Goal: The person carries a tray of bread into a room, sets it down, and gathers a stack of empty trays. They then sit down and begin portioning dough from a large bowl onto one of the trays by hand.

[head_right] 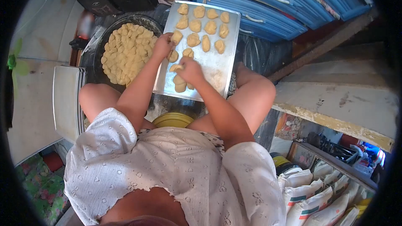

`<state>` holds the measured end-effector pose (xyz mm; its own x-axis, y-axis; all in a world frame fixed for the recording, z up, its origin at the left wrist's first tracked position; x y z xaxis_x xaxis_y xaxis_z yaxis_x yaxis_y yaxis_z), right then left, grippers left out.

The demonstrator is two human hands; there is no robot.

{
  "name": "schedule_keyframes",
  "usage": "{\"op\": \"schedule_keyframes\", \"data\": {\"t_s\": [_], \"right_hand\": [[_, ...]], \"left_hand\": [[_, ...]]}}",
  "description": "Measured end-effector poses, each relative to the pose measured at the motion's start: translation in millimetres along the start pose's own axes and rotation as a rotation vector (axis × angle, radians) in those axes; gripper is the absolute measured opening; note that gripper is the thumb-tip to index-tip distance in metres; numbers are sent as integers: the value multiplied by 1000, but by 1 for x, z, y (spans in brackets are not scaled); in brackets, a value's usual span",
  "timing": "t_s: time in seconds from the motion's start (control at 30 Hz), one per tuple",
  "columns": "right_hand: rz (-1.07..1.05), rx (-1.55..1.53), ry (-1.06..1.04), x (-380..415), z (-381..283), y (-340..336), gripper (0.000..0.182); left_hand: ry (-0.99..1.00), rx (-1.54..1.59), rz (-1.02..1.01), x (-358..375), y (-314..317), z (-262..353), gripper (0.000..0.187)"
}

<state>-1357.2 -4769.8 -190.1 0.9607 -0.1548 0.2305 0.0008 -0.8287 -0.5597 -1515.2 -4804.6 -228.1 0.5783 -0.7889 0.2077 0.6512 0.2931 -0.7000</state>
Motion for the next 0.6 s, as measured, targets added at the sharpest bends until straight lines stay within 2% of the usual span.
{"op": "schedule_keyframes", "data": {"t_s": [0.03,0.07,0.1,0.13,0.17,0.23,0.3,0.33,0.4,0.47,0.5,0.6], "right_hand": [[78,-111,109,8,16,-17,31],[189,-110,84,16,19,-37,28],[251,-139,151,28,22,-53,28],[317,-168,221,40,24,-65,27],[321,-165,225,42,36,-61,27],[248,47,147,36,50,-41,28],[207,114,188,37,40,-33,28],[167,180,225,37,31,-29,28],[100,149,217,43,19,-17,28],[-16,305,45,45,9,7,29],[-90,287,96,43,19,12,32],[43,140,173,45,37,-24,30]], "left_hand": [[-5,1,-1,3,1,-1,50],[8,23,79,11,-5,3,49],[25,44,159,19,-11,10,47],[27,46,154,26,-10,16,47],[10,-10,221,40,-16,25,46],[-7,-63,289,62,-15,40,45],[47,-262,177,72,8,66,42],[156,-280,188,75,17,77,39],[159,-314,46,71,35,82,37],[139,-390,-6,65,42,83,36],[119,-466,-57,61,47,84,35],[157,-453,7,69,32,100,31]]}}
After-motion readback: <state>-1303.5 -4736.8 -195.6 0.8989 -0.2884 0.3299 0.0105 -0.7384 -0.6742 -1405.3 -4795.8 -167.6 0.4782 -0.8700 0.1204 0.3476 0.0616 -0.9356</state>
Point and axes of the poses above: each hand's wrist, its own x-axis away from the middle knuckle, its own y-axis out of the palm, z = x × y, the point moved 10 cm from there along -x, towards the middle knuckle, and after that the axes turned 14 degrees about -z, right-handed, at the moved point
